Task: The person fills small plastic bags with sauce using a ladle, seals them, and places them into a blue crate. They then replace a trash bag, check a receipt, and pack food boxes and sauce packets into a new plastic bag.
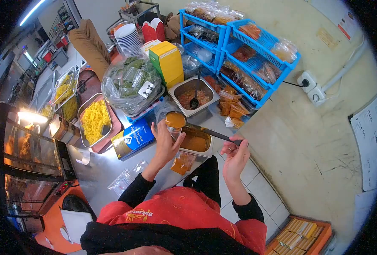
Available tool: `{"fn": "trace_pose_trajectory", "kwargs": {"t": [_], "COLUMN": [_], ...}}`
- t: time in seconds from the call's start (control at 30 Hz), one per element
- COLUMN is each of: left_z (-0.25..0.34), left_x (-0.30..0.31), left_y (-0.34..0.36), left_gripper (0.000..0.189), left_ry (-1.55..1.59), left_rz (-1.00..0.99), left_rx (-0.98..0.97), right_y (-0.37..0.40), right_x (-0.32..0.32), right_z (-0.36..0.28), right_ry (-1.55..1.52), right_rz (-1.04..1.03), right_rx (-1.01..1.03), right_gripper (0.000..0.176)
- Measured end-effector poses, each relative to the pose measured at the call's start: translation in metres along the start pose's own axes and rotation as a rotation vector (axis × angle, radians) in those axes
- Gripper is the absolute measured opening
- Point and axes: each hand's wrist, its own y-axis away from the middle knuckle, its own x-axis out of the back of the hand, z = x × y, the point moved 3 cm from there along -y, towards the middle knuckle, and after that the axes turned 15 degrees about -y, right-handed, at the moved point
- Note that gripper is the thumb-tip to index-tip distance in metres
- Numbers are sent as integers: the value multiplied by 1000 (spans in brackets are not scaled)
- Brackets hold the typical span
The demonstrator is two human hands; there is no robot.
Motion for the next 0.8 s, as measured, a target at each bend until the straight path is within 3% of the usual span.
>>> {"fn": "trace_pose_trajectory", "kwargs": {"t": [0.8], "left_z": [0], "left_x": [1], "left_y": [-2], "left_gripper": [51], "left_ry": [80], "left_rz": [-16], "left_rx": [21], "right_y": [3], "right_x": [1], "right_z": [-3], "right_ry": [108], "right_rz": [-209], "right_rx": [205], "right_gripper": [43]}}
